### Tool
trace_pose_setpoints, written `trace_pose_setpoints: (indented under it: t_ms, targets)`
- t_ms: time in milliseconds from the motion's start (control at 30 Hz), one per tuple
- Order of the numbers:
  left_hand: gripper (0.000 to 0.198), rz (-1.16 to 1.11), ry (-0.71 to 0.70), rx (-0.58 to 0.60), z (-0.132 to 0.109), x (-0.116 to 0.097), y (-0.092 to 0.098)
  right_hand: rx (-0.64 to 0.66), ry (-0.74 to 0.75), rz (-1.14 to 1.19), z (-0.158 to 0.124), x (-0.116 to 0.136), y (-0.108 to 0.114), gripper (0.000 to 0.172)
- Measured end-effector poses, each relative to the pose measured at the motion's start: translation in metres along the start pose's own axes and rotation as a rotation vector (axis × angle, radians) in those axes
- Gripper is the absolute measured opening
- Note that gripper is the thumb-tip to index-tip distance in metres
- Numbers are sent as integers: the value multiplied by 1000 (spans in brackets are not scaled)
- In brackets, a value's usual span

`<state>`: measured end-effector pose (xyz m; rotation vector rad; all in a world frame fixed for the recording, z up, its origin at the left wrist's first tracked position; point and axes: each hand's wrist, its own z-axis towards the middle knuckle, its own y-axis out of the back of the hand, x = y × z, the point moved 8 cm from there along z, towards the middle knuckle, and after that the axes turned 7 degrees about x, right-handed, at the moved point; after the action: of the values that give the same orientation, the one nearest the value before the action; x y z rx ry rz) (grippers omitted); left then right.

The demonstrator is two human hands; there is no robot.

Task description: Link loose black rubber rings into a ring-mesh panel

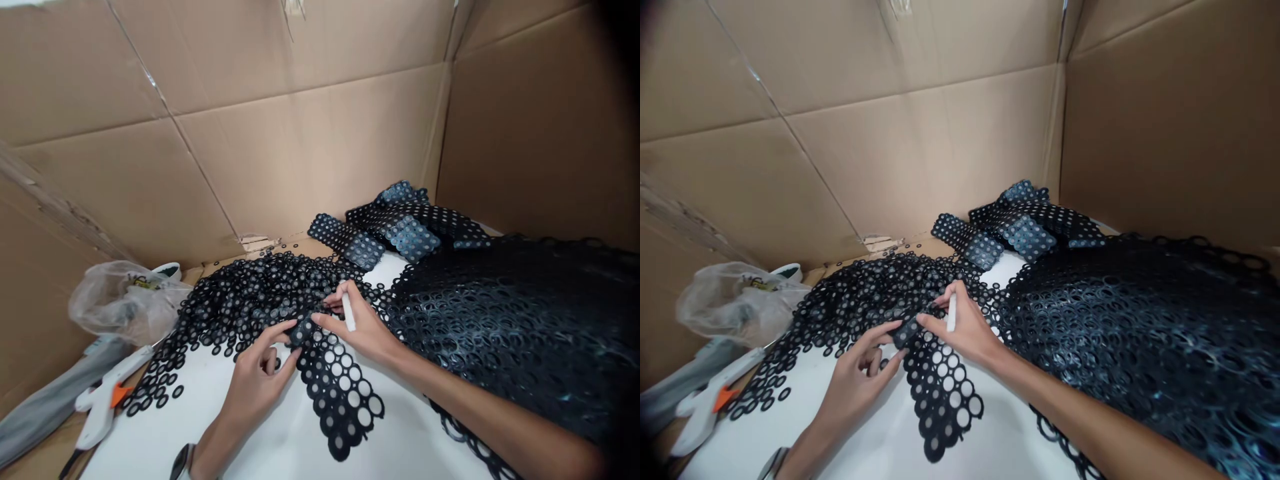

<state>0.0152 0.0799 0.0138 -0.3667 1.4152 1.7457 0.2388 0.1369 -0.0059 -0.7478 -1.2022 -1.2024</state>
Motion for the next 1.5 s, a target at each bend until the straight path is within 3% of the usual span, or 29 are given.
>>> trace_pose_setpoints:
  t_ms: [133,267,433,533,800,933,1133,1300,1500]
  targets:
    - [36,47,-58,24,-2,-9,2,107,23,-1,-4,6,-9,52]
    - [33,41,-128,82,-5,-16,3,174,55,172,-7,17,-16,45]
    - [31,-4,-26,-77,-4,-13,18,242,50,226,-13,24,-25,43]
    - [31,6,-40,-97,-2,-18,18,273,78,213,-18,26,-30,41]
    - [28,-56,-73,-66,-4,-21,15,167,99,87,-22,30,-28,40]
    - [18,-101,-51,-68,-4,-22,15,186,71,39,-27,27,-34,39]
    - [28,-302,89,8,-1,-21,2,206,80,-3,-30,28,-38,38]
    - [29,-423,229,-3,-3,-8,-8,228,72,103,-25,27,-39,39]
    - [39,-638,407,23,-12,8,-22,232,33,63,-24,29,-40,41]
